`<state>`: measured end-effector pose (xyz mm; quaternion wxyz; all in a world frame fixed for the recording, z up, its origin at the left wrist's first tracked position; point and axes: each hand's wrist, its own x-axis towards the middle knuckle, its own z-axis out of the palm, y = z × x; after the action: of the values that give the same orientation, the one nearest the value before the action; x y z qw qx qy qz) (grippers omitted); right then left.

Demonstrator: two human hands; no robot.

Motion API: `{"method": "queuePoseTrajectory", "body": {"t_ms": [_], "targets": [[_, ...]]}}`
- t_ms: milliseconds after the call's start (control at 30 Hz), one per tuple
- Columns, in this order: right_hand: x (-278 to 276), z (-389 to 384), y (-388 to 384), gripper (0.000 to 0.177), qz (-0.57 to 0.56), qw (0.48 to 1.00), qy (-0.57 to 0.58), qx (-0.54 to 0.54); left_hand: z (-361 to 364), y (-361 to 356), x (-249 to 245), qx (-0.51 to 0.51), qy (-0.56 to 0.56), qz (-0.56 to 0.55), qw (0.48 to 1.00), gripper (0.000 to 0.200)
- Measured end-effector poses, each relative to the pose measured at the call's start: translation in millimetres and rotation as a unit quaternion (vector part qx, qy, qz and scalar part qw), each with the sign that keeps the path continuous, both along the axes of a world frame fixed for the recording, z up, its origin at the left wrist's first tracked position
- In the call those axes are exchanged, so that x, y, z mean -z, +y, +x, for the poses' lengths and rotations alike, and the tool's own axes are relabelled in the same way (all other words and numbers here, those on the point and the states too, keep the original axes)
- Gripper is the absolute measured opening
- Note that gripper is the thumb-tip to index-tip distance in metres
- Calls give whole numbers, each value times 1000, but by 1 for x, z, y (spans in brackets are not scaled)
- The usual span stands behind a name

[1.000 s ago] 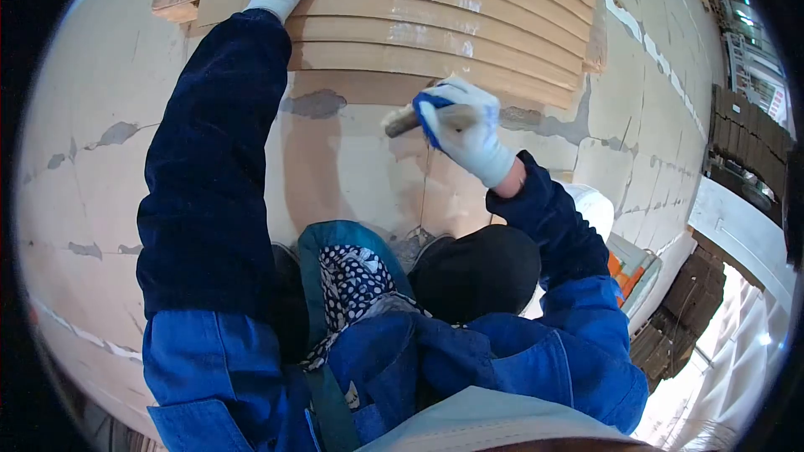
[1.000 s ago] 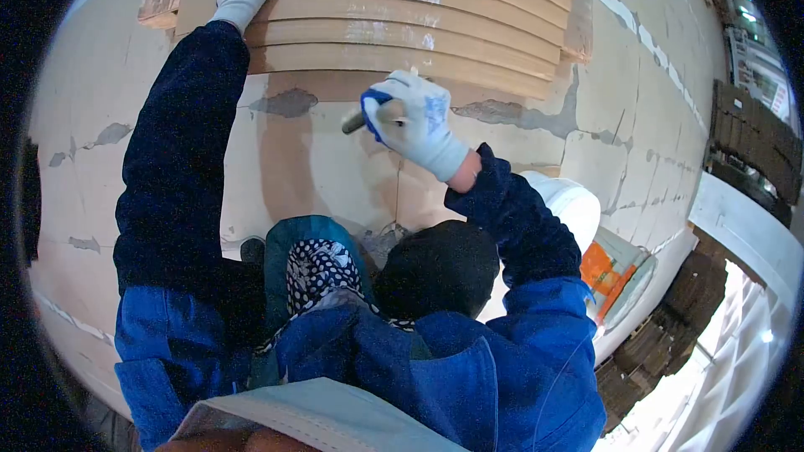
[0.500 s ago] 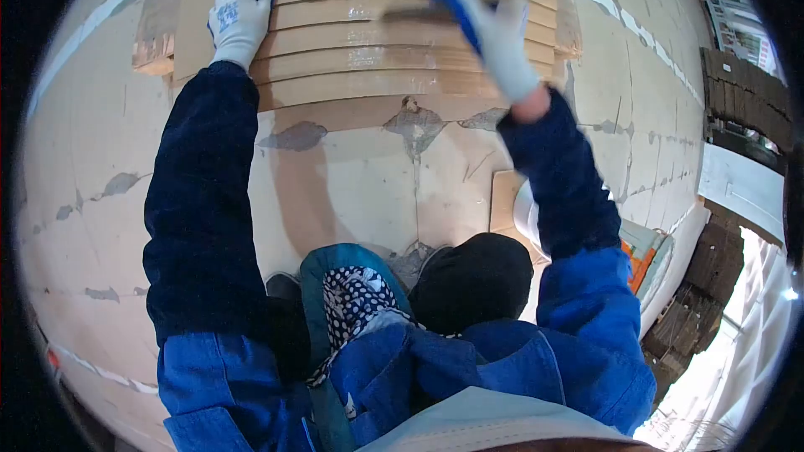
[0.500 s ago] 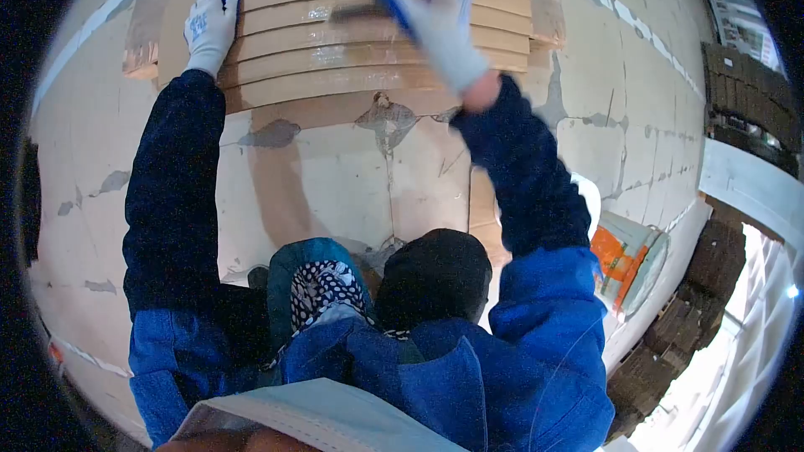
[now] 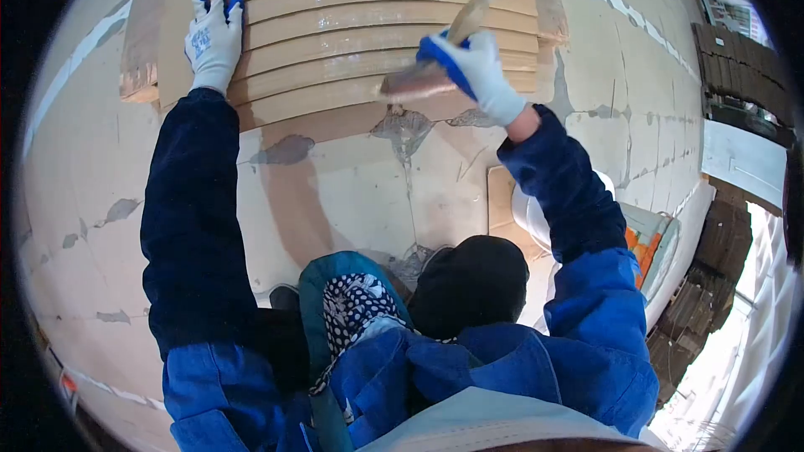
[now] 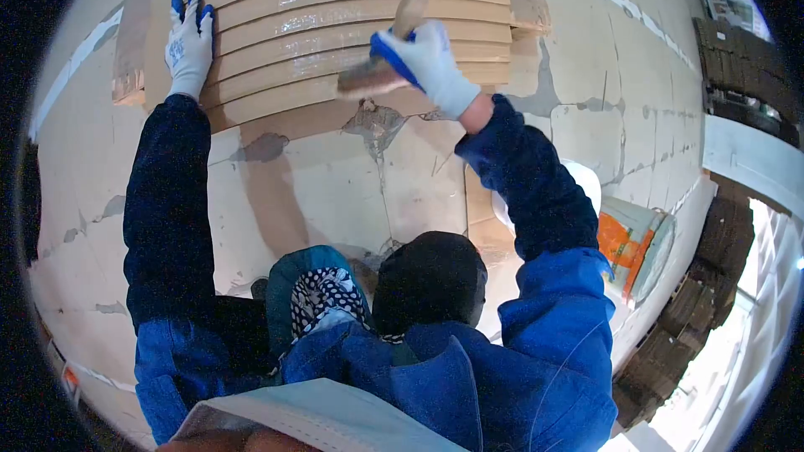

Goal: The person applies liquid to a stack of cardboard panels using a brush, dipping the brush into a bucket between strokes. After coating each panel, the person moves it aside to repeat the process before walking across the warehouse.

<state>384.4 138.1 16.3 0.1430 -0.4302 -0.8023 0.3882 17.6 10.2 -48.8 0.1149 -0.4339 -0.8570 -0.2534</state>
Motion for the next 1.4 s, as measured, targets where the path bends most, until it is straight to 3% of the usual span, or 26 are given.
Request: {"method": "queuePoseTrajectory", "body": {"t_ms": [33,67,100,133,167,200,267,300,367,400,433,500,600,633,700,800,867,900,1033,1133,1200,1267,1333,1400], "targets": [[-10,-18,7,51,54,985,163,15,0,-1,0,4,1,4,1000,51],[-32,-18,17,20,-38,984,156,71,0,-1,0,6,2,3,1000,51],[-43,-27,39,19,56,973,225,-3,0,-2,-1,6,4,-1,1000,50],[-24,-36,83,19,283,950,135,1,1,-2,-4,7,7,-5,1000,49],[-49,-46,81,22,153,974,155,62,4,-2,-9,11,-19,-1,1000,48],[-75,-66,75,24,-47,955,279,87,4,0,-9,13,-18,-1,1000,48],[-37,-83,105,25,23,930,360,72,-1,-2,-3,21,-1,17,1000,48],[-18,-70,102,25,23,930,361,73,-8,-1,7,19,19,31,999,51],[7,-36,91,26,266,944,196,-21,-8,-1,8,17,20,30,999,51],[-22,-26,42,27,28,985,145,92,-8,0,8,15,22,29,999,51],[2,-15,26,32,45,974,203,91,-8,0,8,17,21,30,999,51],[-19,4,-23,24,-34,981,180,72,-6,0,5,22,23,44,999,50],[-17,26,-28,21,-114,976,177,62,-8,0,7,29,13,43,999,50],[-42,22,-31,16,-81,973,217,17,-7,1,7,26,23,43,998,51],[-70,25,-22,18,-134,965,225,20,-5,-1,6,23,20,37,999,51],[-54,29,5,33,-134,960,245,-6,-5,0,3,21,19,37,999,50],[-39,30,12,34,-177,965,158,110,-6,-1,2,20,19,35,999,50],[-35,32,11,35,-58,983,166,49,-6,-1,2,22,12,35,999,50],[-44,42,23,35,-95,990,102,5,-7,0,4,35,19,47,998,51],[-53,24,57,34,115,972,171,-111,-2,-1,-3,43,12,40,998,47],[-32,11,117,30,26,974,215,-69,2,-2,-7,41,-6,35,999,47],[-56,-37,103,27,-129,956,259,55,2,-2,-7,38,-21,32,999,47],[-51,-44,99,29,-161,952,257,49,-1,-2,-5,46,-11,39,998,47],[-43,-28,76,28,-56,994,46,79,-3,-2,-3,43,-11,37,998,47]]}}
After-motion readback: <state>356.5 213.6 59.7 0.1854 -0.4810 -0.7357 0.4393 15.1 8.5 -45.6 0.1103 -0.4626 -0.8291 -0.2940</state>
